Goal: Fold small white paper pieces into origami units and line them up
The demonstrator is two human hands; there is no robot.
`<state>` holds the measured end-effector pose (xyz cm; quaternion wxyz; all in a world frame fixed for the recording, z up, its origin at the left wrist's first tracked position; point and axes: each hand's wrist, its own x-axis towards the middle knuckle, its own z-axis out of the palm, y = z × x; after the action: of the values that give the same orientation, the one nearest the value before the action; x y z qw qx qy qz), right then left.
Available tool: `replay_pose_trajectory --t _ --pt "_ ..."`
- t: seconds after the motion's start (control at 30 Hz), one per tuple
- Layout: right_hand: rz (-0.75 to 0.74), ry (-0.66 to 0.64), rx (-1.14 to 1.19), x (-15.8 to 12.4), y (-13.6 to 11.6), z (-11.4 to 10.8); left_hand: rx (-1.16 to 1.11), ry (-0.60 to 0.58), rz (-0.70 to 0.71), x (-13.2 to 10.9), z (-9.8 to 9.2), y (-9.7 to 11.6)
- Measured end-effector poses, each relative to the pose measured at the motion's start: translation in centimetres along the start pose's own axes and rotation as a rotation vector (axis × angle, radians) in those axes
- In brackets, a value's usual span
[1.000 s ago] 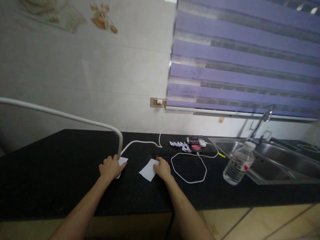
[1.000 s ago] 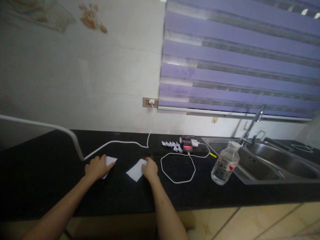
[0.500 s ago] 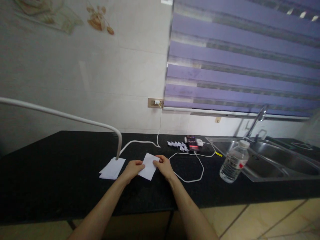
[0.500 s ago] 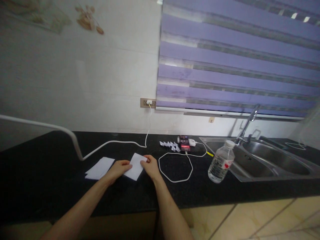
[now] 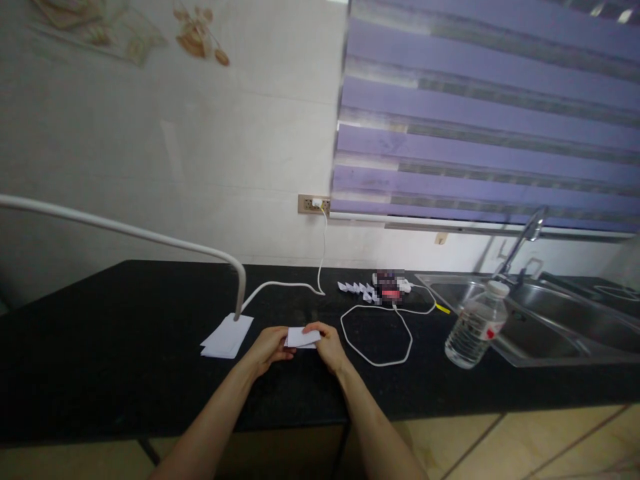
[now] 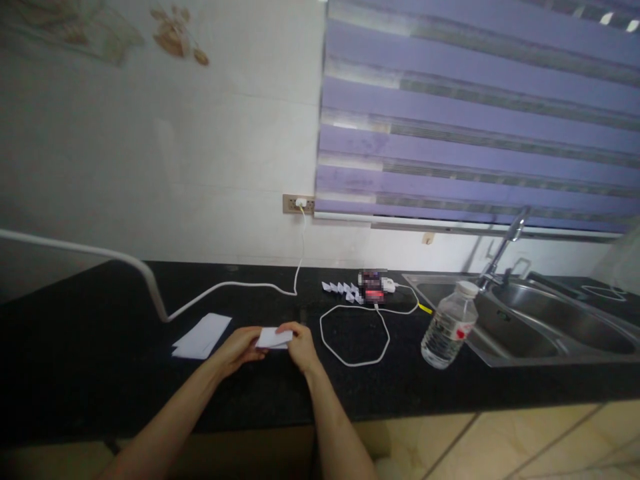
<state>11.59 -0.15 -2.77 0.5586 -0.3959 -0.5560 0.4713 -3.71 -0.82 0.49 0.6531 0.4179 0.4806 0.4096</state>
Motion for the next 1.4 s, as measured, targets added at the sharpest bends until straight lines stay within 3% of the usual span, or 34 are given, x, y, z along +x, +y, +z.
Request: replay_pose_trajectory --t 0.13,0.37,0.8,1.23,1.4 --pt "-0.043 -0.006 -0.017 -0.3 0.1 0.3 0.015 -0.025 0.05 0.0 0.0 -0.6" --pt "0.119 0.053 0.191 0.0 -0.2 0.2 -0.048 0.17 0.201 0.5 0.7 -1.0" --pt "0.071 0.026 0.023 -0.6 -1.6 0.6 -0.133 0.144 0.222 0.4 0.8 -1.1" --pt "0.071 0.046 0.052 -0.4 -1.6 1.0 0.225 0.288 0.356 -0.2 0.8 -1.5" --pt "0.106 -0.014 0.0 -0.1 -1.9 1.0 0.44 0.319 0.429 -0.6 0.7 -1.1"
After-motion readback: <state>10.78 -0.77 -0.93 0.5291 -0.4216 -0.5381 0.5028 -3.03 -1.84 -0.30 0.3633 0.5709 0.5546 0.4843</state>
